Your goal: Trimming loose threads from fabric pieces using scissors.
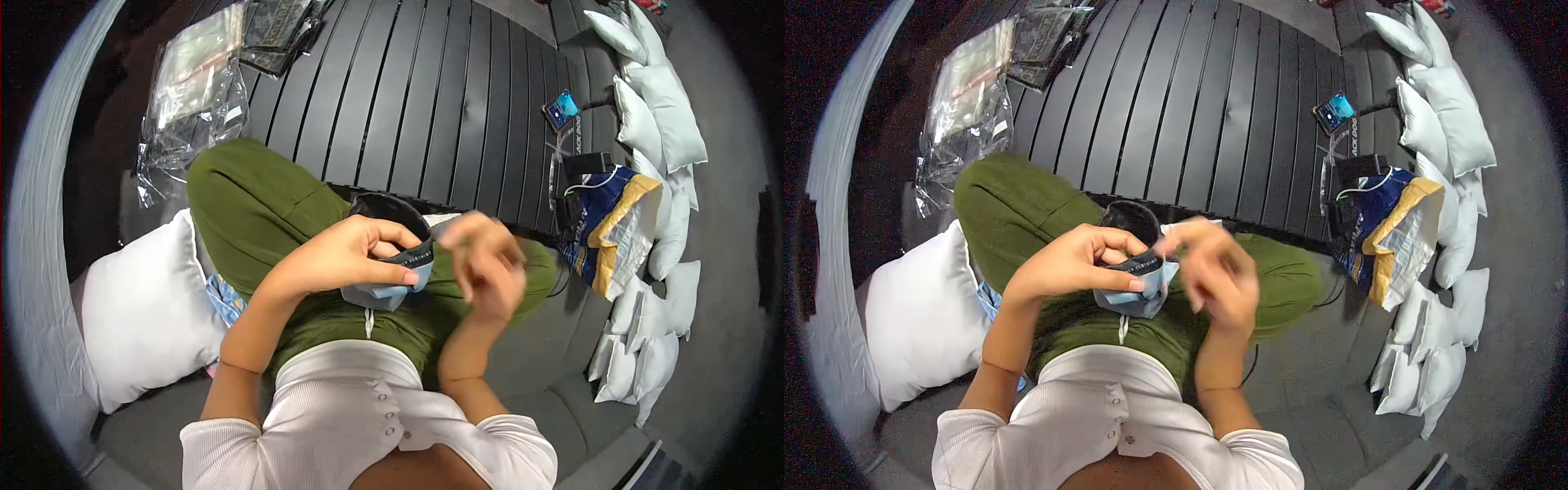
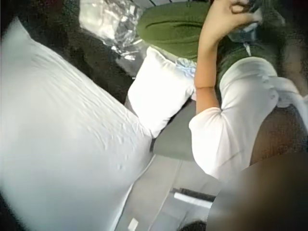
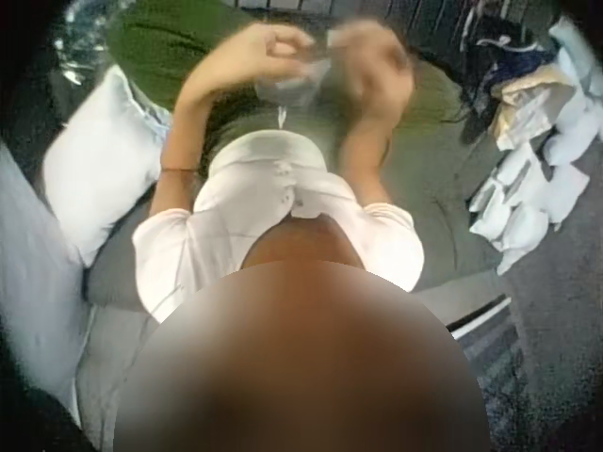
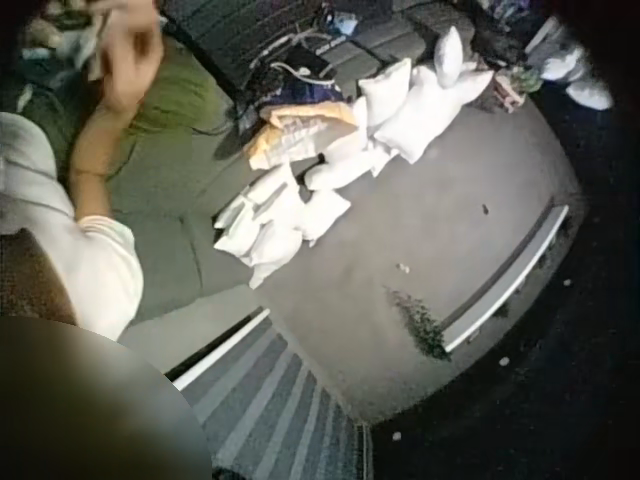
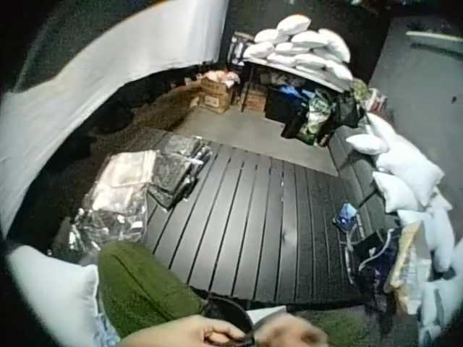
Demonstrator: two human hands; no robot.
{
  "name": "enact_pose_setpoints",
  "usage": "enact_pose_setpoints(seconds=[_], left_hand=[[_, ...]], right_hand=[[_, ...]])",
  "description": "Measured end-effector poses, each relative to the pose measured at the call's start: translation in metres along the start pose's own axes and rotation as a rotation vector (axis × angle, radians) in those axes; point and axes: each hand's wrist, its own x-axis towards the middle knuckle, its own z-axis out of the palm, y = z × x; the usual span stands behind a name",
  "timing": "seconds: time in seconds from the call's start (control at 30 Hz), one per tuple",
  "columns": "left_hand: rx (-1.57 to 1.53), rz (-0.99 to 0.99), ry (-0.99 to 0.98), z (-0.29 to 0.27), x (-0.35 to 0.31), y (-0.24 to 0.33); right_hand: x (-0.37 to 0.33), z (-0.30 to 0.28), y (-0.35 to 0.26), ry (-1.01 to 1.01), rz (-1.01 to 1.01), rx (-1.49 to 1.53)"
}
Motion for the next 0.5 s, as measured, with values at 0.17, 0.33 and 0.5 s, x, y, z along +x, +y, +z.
enact_pose_setpoints(seconds=[0.17, 0.33, 0.5], left_hand=[[-0.081, 0.024, 0.045, -0.001, 0.001, -0.008], [-0.036, -0.036, 0.063, -0.004, 0.006, -0.015], [-0.054, -0.039, 0.089, -0.008, 0.015, -0.026]], right_hand=[[0.014, -0.026, 0.031, -0.371, 0.568, 0.124], [0.013, -0.032, 0.037, -0.329, 0.486, 0.032], [0.015, -0.032, 0.042, -0.226, 0.446, -0.027]])
